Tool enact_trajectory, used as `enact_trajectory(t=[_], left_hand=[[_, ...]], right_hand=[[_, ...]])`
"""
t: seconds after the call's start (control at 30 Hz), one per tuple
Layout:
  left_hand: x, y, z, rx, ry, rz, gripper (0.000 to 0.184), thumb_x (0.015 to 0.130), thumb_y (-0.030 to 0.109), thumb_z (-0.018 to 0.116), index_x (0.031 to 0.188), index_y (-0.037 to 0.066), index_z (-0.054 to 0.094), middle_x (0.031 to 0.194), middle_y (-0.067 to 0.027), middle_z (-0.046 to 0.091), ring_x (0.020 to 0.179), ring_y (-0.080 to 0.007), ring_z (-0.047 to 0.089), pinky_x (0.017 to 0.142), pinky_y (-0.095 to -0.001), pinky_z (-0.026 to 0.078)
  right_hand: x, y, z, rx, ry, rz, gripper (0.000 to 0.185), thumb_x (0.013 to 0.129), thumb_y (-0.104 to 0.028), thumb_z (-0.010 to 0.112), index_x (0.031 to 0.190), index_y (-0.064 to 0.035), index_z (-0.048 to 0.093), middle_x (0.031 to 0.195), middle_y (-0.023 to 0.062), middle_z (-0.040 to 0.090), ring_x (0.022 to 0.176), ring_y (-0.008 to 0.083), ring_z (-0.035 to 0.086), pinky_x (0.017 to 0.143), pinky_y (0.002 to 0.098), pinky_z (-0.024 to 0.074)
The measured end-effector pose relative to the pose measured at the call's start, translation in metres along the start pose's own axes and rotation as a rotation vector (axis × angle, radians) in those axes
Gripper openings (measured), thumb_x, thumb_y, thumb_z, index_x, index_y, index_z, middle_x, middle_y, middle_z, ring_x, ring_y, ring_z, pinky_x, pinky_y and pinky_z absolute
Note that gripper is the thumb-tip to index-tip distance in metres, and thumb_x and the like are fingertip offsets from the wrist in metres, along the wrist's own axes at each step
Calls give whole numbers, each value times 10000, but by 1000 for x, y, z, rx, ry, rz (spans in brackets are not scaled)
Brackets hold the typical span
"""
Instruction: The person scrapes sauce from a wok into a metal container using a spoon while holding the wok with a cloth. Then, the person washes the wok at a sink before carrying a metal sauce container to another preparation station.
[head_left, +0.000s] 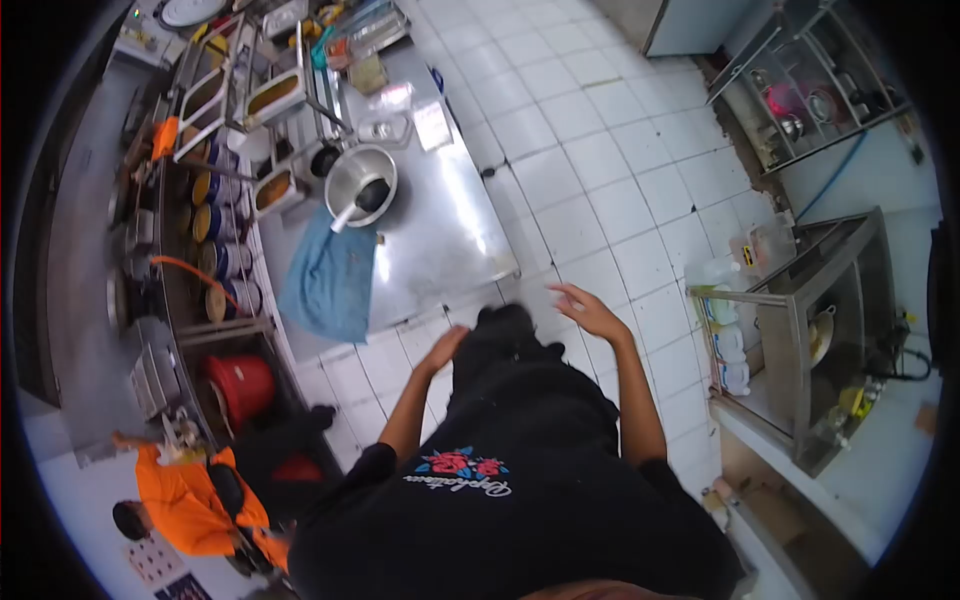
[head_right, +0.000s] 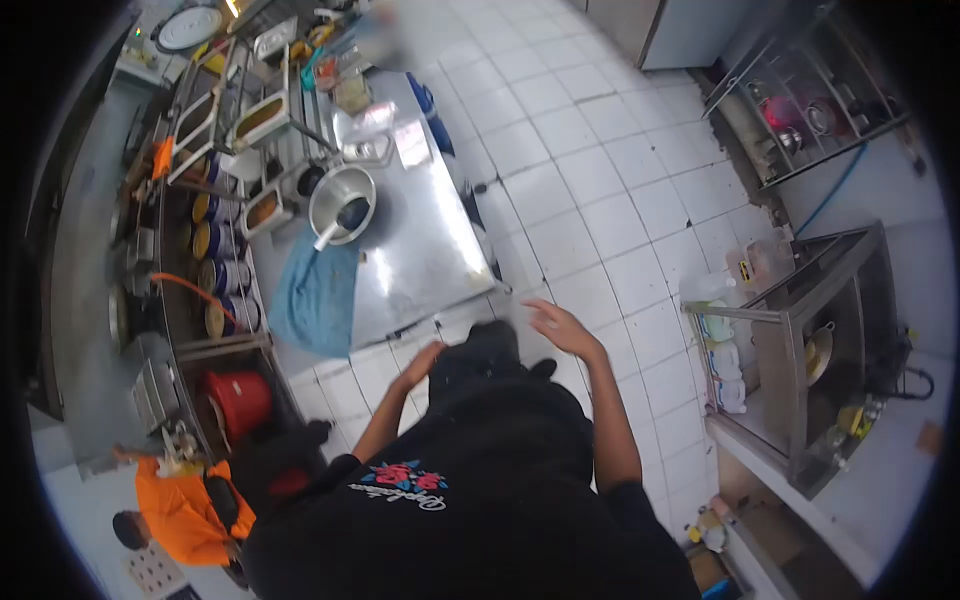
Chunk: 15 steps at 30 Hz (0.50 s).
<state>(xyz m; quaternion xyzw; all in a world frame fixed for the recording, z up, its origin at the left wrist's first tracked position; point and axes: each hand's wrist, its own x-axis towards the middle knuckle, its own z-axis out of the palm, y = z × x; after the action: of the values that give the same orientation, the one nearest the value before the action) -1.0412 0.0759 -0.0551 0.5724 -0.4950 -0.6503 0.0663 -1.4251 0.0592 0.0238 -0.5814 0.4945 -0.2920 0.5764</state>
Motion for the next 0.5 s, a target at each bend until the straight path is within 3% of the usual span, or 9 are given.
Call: enact_trajectory(t=[0.07,0.17,0.23,0.27,0.3,0.37,0.4,0.43,0.5], left_hand=[[15,16,32,-85,70,66,475,1023,454,359,1165,60,583,1064,-48,580,1012,-156,532,932,-308,419],[44,84,78,-423,156,-27,516,1031,440,326,1240,41,578,1156,-99,596,1102,-178,533,979,-319,404],[79,131,108,-642,212,-160,517,1031,440,330,1243,38,576,1142,-104,607,1100,-175,539,981,-315,403],[114,127,127,-789,231,-68,517,1026,445,357,1228,27,585,1084,-86,627,1063,-192,558,972,-319,410],[139,122,145,-679,300,-9,508,1025,442,364,1204,23,590,1056,-79,629,1060,-195,556,965,-323,409],[207,163,161,-467,453,165,494,1024,435,379,1157,14,601,1000,-65,634,1056,-200,552,951,-330,407],[225,187,161,-499,356,93,453,1014,412,408,1092,13,608,1028,-110,631,1077,-227,538,974,-368,358],[240,222,153,-198,403,97,433,999,410,425,1038,18,606,1031,-161,625,1077,-249,531,1000,-405,300],[271,276,137,-151,230,6,443,985,414,433,1108,33,625,1080,-201,624,1112,-271,528,1051,-416,247]], right_hand=[[57,-30,-4,258,-534,55,416,1005,-268,533,1376,-89,478,811,25,584,765,104,581,687,273,490],[99,-50,-12,-11,-802,178,478,989,-372,521,1368,-93,443,756,91,625,691,182,630,632,337,508],[123,-47,-36,-468,-837,148,531,968,-439,521,1361,-95,428,755,149,651,688,264,662,638,398,523],[135,-1,-46,-615,-637,-120,591,914,-541,528,1286,-84,480,802,227,666,762,373,671,681,485,521],[152,5,-72,-749,-570,-152,705,866,-623,541,1329,-95,481,796,224,670,793,410,665,708,513,515],[179,-7,-144,-871,-498,-99,784,833,-676,546,1393,-133,461,789,206,673,766,396,665,699,505,516],[186,-16,-182,-933,-479,-52,800,831,-682,545,1421,-153,438,784,201,673,756,392,663,710,497,518],[197,-39,-224,-1001,-450,-11,817,829,-688,543,1450,-172,415,779,195,674,745,387,662,721,490,519],[218,-48,-306,-1021,-457,50,732,880,-615,546,1445,-166,428,961,184,674,916,353,647,791,461,511]])
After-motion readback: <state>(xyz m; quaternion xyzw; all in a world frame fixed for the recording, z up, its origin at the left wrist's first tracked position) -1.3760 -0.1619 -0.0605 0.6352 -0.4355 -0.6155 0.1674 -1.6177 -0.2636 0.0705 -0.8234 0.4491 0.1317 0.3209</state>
